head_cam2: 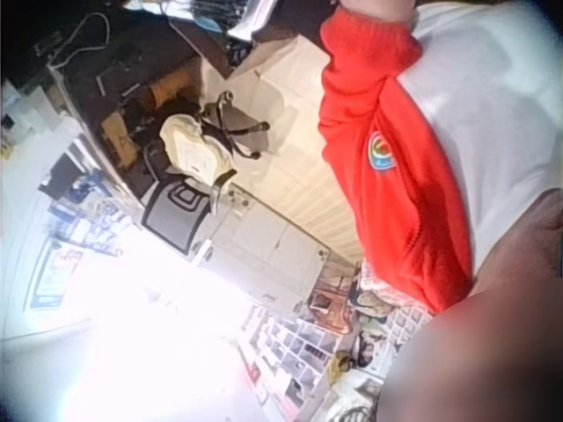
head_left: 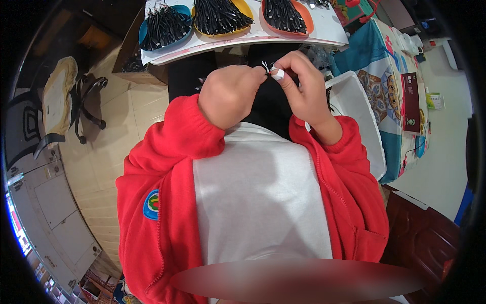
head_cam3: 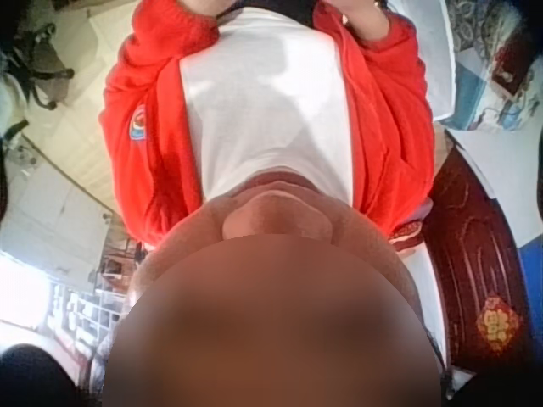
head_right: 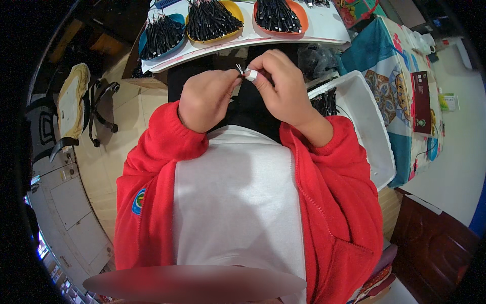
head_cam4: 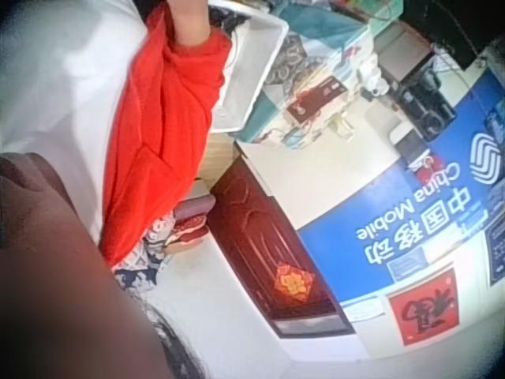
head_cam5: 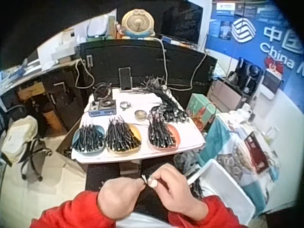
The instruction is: The person repeatedly picks small black electronic components from a tray, attaches a white connector to each, and places the finished units into a white bin. The process is continuous and repetitive throughout the clip.
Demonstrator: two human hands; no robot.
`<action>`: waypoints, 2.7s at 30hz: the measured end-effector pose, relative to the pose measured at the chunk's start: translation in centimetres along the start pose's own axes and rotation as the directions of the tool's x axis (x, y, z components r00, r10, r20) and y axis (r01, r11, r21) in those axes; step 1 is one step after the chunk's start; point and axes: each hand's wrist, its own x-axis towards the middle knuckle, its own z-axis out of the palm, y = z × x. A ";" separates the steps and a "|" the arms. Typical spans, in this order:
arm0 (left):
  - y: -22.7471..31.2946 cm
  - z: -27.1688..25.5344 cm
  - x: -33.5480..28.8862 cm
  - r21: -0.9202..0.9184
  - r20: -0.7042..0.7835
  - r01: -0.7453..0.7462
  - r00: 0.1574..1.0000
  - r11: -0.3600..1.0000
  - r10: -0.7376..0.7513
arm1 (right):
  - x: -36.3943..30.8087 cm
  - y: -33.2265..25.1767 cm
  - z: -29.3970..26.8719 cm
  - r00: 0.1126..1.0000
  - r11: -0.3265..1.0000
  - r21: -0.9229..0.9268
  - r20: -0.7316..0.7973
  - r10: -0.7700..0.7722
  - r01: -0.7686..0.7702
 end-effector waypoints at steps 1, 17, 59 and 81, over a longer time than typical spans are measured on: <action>-0.2 0.0 0.0 0.138 0.048 -0.110 0.993 0.984 0.105 | -0.3 0.2 0.1 0.956 0.912 0.288 0.127 0.266 -0.292; 0.2 -0.8 -0.7 -0.327 0.066 0.243 0.970 0.913 -0.234 | 0.2 -1.2 0.0 0.942 0.903 -0.279 0.014 -0.336 0.327; -1.9 -2.0 -0.4 -0.642 0.340 0.309 0.935 0.702 -0.100 | -0.8 -1.8 0.5 0.871 0.603 0.630 0.386 0.303 -0.489; -1.0 -0.8 -1.7 -0.612 0.262 0.331 0.942 0.718 -0.211 | -1.4 -1.9 0.2 0.734 0.217 0.718 0.562 0.381 -0.662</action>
